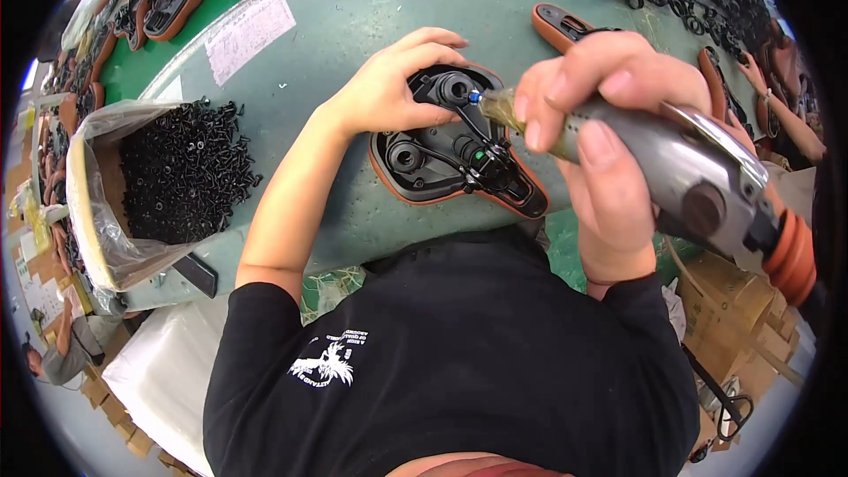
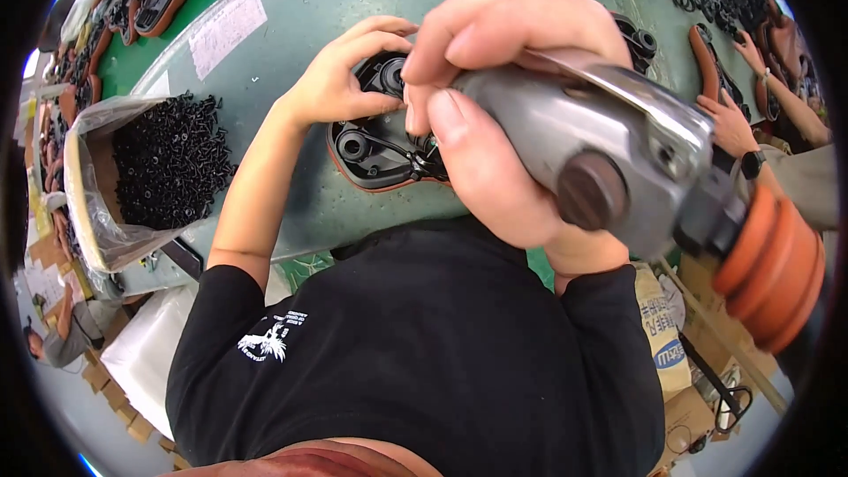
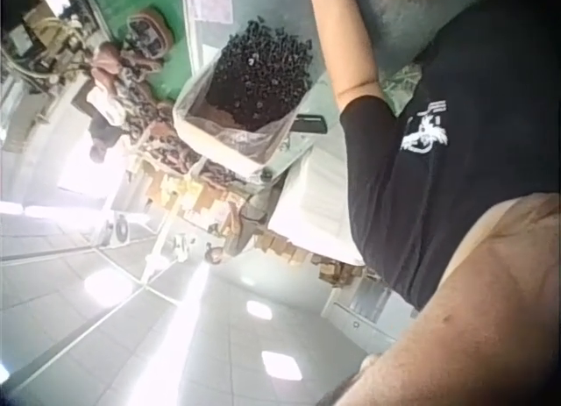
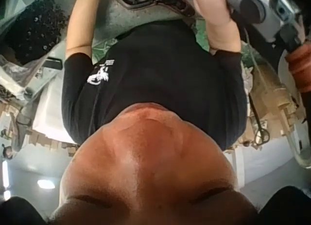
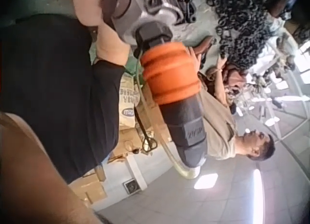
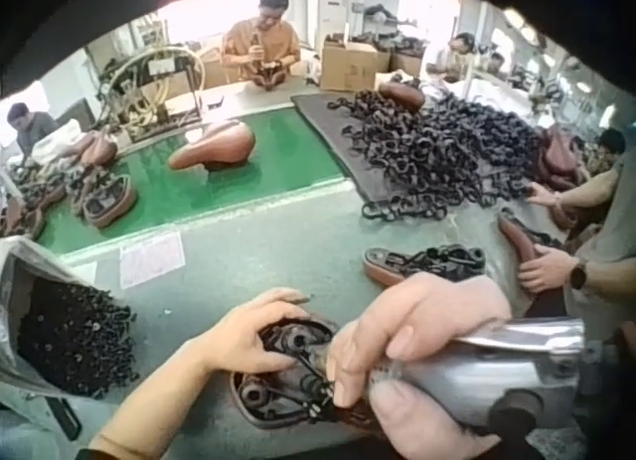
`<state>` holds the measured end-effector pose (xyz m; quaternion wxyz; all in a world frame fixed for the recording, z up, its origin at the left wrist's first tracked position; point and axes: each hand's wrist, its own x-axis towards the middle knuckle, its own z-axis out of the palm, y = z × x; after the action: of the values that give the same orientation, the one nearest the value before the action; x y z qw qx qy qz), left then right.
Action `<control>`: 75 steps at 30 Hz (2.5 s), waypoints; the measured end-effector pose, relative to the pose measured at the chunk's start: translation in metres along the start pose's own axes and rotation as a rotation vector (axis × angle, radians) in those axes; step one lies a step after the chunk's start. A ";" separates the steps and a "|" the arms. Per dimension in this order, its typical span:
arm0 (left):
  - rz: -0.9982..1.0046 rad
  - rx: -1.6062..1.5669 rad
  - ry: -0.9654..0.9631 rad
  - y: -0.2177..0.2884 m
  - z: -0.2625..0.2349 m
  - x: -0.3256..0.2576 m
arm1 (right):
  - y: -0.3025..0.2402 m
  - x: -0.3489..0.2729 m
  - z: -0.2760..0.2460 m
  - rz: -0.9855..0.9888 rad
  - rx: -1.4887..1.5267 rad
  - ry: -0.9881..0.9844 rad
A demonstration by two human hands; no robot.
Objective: Fasten plastic components to bicycle seat bases using a pneumatic screwdriver on an assembly line.
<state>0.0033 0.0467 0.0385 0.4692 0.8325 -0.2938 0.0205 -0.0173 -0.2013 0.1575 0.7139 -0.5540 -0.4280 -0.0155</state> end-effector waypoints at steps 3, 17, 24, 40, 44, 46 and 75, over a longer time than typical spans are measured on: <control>0.053 -0.248 0.029 -0.014 0.011 -0.006 | 0.017 0.004 0.010 0.033 0.023 0.008; -0.038 -0.295 0.131 -0.018 0.026 -0.013 | 0.070 0.002 0.019 0.100 0.037 -0.047; -0.091 -0.102 0.184 -0.011 0.029 -0.014 | 0.080 0.008 0.026 0.009 -0.088 -0.013; -0.140 0.334 1.136 -0.106 -0.141 0.112 | 0.031 -0.051 -0.040 0.536 0.058 0.758; -0.038 0.154 0.681 -0.056 -0.120 0.081 | 0.054 -0.070 -0.042 0.570 0.013 0.860; -0.010 0.361 0.534 -0.027 -0.105 0.033 | 0.053 -0.071 -0.046 0.532 -0.062 0.942; -0.578 -0.827 0.880 0.052 -0.010 -0.154 | -0.040 -0.076 -0.025 0.640 0.125 0.173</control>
<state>-0.1479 0.1065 0.0363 0.8123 0.5435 0.1761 0.1173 -0.0699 -0.2713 0.1403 0.7489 -0.6119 -0.1704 0.1889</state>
